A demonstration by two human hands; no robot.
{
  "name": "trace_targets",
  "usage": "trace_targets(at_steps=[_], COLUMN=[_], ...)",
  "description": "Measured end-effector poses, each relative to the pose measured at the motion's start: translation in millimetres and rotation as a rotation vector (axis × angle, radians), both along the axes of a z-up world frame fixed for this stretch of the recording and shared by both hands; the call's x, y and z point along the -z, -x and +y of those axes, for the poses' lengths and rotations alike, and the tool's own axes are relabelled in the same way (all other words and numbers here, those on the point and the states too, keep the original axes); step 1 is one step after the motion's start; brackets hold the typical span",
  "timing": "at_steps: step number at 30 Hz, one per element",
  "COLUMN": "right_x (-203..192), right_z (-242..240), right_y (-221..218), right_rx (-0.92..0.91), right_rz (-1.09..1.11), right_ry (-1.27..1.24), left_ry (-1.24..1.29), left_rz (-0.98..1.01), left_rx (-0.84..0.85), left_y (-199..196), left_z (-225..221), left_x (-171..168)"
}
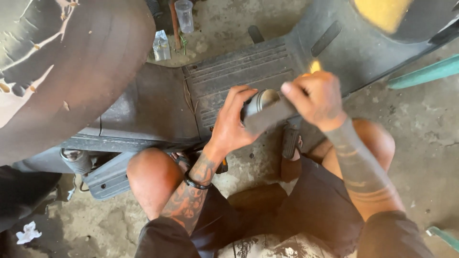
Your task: Cleaning a motorcycle piston by sanding its surface with an abrasive tool to remove carbon buildup.
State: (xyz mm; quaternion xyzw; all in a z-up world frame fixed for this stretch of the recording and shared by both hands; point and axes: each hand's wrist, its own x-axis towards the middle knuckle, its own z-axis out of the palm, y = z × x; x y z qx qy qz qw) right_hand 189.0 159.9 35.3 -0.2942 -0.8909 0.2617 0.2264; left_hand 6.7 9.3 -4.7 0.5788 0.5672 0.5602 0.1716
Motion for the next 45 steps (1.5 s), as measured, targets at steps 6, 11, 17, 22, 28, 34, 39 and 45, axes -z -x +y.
trace_targets(at_steps=[6, 11, 17, 22, 28, 34, 39, 45], right_x=[28, 25, 22, 28, 13, 21, 2, 18], right_z=[47, 15, 25, 23, 15, 34, -3, 27], right_y=[-24, -2, -11, -10, -8, -24, -3, -13], right_rx=[0.115, -0.015, 0.021, -0.056, 0.015, 0.107, -0.075, 0.07], right_rz=[0.002, 0.111, 0.078, 0.106, 0.054, 0.033, 0.117, -0.015], right_ry=[-0.049, 0.027, 0.001, 0.016, -0.088, -0.156, -0.104, -0.277], left_ry=[0.028, 0.008, -0.002, 0.0, -0.02, -0.055, -0.095, -0.024], left_rz=[-0.005, -0.016, -0.007, -0.013, -0.019, -0.013, -0.016, 0.119], left_rx=[-0.025, -0.003, 0.003, -0.021, 0.036, 0.051, 0.053, 0.064], left_y=[0, 0, 1, 0, 1, 1, -2, -5], left_z=[0, -1, -2, -1, 0, 0, -3, -1], left_x=[10, -4, 1, 4, -3, 3, -3, -10])
